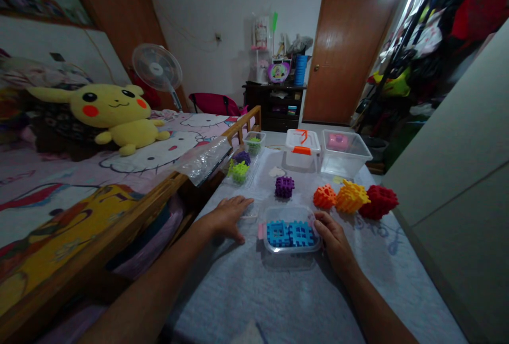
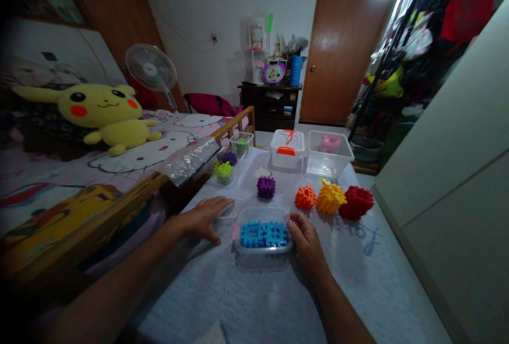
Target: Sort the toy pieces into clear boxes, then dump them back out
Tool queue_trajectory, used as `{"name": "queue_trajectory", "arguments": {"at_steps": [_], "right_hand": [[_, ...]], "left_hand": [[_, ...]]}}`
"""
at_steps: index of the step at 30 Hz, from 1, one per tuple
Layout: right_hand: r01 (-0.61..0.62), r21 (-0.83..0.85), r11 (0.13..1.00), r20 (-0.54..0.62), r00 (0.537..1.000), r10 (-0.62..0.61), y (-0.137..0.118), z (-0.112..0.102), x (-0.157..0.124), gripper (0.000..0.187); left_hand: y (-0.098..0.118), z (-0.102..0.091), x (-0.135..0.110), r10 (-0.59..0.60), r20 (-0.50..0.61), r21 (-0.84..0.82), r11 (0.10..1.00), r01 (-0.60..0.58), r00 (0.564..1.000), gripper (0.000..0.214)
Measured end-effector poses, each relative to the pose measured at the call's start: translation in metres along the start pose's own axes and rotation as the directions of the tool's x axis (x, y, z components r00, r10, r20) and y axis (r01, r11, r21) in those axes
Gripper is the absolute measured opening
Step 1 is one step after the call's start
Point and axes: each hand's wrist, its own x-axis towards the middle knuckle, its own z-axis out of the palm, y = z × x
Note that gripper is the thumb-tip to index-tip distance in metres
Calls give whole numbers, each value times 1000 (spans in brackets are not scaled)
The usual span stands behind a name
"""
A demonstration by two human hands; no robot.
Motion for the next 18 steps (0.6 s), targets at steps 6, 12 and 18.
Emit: {"name": "queue_trajectory", "arguments": {"at_steps": [6,12,18], "right_hand": [[-9,12,1000,-14,1000,9,5,-2,0,27],[-62,49,997,-64,996,65,-1,3,-2,28],[-73,67,995,-65,995,78,2,2,-1,32]], "left_hand": [[-8,5,1,62,-103,-43,997,-67,993,102],[-29,8,-11,9,-293,-68,997,-30,956,93],[-4,-34,-41,-14,-435,-154,986,-59,900,89]]}}
